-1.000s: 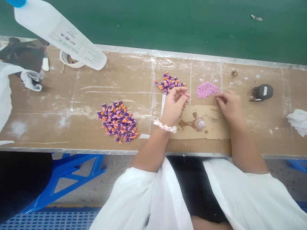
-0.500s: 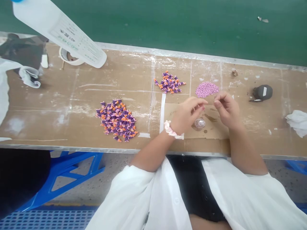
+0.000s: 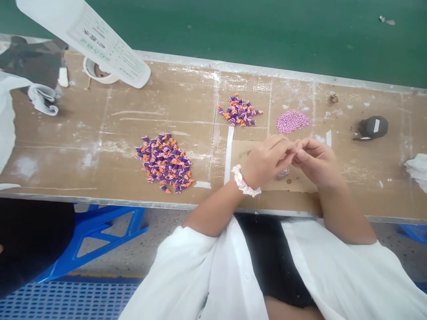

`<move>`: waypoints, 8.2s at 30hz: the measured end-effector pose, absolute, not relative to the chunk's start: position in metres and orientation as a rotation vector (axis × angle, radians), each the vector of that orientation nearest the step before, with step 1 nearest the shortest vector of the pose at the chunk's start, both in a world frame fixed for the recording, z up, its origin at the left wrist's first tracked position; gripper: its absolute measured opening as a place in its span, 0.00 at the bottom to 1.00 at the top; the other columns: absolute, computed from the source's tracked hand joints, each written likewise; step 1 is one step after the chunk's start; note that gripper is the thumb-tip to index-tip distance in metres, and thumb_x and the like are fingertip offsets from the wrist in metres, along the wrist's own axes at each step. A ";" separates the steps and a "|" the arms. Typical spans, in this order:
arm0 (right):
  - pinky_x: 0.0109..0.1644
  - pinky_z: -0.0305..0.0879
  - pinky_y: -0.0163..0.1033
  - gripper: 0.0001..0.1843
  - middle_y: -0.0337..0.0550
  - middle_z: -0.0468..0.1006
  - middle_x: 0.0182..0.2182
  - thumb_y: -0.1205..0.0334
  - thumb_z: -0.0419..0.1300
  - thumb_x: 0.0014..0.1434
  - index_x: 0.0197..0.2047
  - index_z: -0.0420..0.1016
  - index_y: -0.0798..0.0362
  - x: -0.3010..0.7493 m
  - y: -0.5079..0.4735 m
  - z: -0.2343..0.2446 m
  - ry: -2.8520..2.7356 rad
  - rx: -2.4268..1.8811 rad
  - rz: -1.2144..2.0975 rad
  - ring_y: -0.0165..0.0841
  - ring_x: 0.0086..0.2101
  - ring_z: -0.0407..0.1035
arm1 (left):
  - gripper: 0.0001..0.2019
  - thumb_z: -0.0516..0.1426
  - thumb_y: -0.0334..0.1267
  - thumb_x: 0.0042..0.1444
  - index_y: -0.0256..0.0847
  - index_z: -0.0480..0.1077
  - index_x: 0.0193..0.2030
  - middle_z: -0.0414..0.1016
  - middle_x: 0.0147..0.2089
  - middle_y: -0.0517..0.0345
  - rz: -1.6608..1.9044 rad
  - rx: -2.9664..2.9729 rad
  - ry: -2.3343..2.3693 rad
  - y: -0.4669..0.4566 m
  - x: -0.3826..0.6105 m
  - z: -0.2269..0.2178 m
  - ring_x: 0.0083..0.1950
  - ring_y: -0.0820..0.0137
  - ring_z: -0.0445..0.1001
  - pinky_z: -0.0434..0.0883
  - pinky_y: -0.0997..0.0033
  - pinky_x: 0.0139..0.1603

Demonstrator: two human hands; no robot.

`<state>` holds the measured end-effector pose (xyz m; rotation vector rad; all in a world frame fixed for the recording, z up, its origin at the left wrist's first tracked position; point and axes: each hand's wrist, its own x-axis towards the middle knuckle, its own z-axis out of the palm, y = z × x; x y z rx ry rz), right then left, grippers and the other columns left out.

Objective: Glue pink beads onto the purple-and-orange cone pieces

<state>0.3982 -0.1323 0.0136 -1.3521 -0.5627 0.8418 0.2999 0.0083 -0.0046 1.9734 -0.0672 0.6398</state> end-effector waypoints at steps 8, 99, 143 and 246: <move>0.27 0.64 0.37 0.07 0.38 0.74 0.28 0.57 0.69 0.55 0.32 0.77 0.48 0.381 -0.132 0.016 -0.687 -1.513 0.387 0.28 0.25 0.65 | 0.14 0.54 0.50 0.64 0.41 0.61 0.38 0.67 0.36 0.60 0.237 1.285 -0.001 0.002 0.299 -0.003 0.33 0.77 0.68 0.67 0.75 0.35; 0.29 0.60 0.34 0.08 0.38 0.69 0.30 0.66 0.55 0.66 0.35 0.60 0.50 0.394 -0.156 0.037 -2.001 -1.877 -0.217 0.29 0.26 0.64 | 0.05 0.53 0.34 0.64 0.38 0.68 0.43 0.71 0.48 0.48 -0.415 2.674 1.100 0.091 0.129 0.022 0.51 0.61 0.71 0.70 0.63 0.51; 0.29 0.58 0.38 0.07 0.36 0.69 0.25 0.69 0.57 0.57 0.30 0.64 0.49 0.401 -0.150 0.037 -1.463 -1.946 0.078 0.30 0.25 0.64 | 0.16 0.59 0.46 0.61 0.40 0.59 0.33 0.62 0.24 0.70 0.120 0.818 0.436 0.036 0.268 0.043 0.19 0.85 0.55 0.48 0.85 0.18; 0.41 0.69 0.48 0.05 0.43 0.78 0.33 0.66 0.63 0.55 0.37 0.78 0.48 0.461 -0.154 -0.037 -0.931 -2.372 -0.127 0.38 0.30 0.69 | 0.13 0.60 0.46 0.60 0.45 0.67 0.47 0.70 0.27 0.62 0.519 1.475 0.527 0.057 0.304 -0.015 0.31 0.72 0.71 0.69 0.70 0.37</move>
